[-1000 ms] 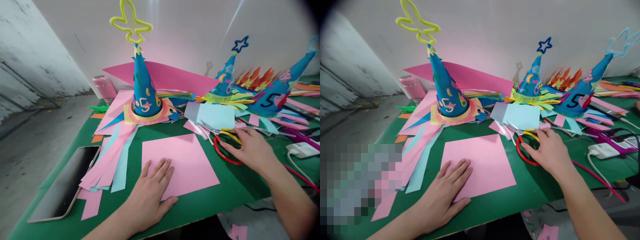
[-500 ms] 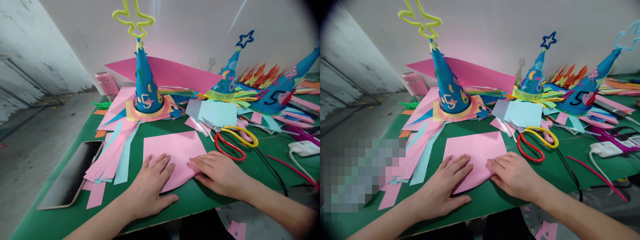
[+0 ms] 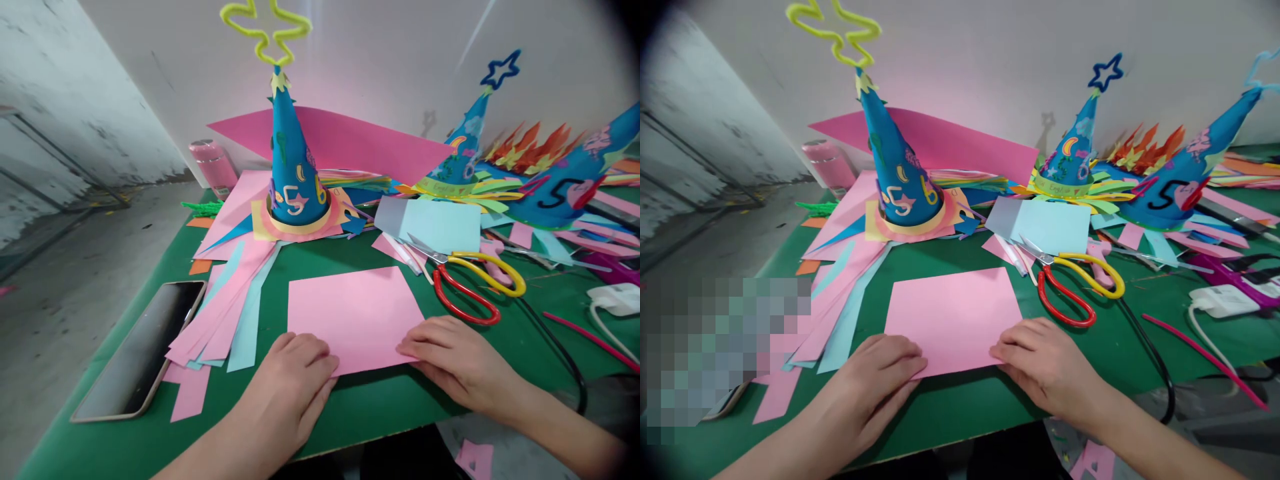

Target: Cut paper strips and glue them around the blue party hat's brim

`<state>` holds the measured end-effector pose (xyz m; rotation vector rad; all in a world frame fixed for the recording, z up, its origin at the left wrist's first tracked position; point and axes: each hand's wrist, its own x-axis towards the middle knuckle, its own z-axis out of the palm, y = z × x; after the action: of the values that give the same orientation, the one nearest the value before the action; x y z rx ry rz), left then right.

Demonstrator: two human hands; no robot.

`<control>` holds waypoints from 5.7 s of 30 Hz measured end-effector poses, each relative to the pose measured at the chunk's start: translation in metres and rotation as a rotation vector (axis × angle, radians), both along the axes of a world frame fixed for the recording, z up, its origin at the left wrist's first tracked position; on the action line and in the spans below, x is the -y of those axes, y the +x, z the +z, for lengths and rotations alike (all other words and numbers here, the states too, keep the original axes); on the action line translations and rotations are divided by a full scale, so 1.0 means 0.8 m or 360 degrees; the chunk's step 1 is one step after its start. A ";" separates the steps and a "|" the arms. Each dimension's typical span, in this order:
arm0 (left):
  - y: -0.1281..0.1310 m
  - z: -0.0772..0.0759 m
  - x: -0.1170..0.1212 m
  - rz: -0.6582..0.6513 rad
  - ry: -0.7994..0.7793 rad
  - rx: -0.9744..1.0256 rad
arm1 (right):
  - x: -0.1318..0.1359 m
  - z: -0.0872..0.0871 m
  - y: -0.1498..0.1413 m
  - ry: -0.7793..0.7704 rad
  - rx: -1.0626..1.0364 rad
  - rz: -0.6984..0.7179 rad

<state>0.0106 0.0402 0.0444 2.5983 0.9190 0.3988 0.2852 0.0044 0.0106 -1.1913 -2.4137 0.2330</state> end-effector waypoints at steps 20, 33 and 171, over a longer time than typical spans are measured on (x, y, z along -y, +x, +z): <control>0.032 -0.040 0.026 -0.0131 0.0745 -0.0367 | -0.037 0.014 -0.010 -0.0745 -0.0138 -0.0286; 0.035 -0.075 0.045 -0.0017 0.0929 -0.0343 | -0.036 0.009 -0.011 -0.1061 -0.0184 -0.0465; 0.003 -0.059 0.032 -0.0050 0.0832 -0.0287 | 0.061 -0.017 -0.042 0.0040 0.0490 -0.0330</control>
<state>0.0128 0.0142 -0.0026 3.1640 0.9281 0.4509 0.2514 -0.0448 -0.0027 -1.5503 -2.5110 -0.0494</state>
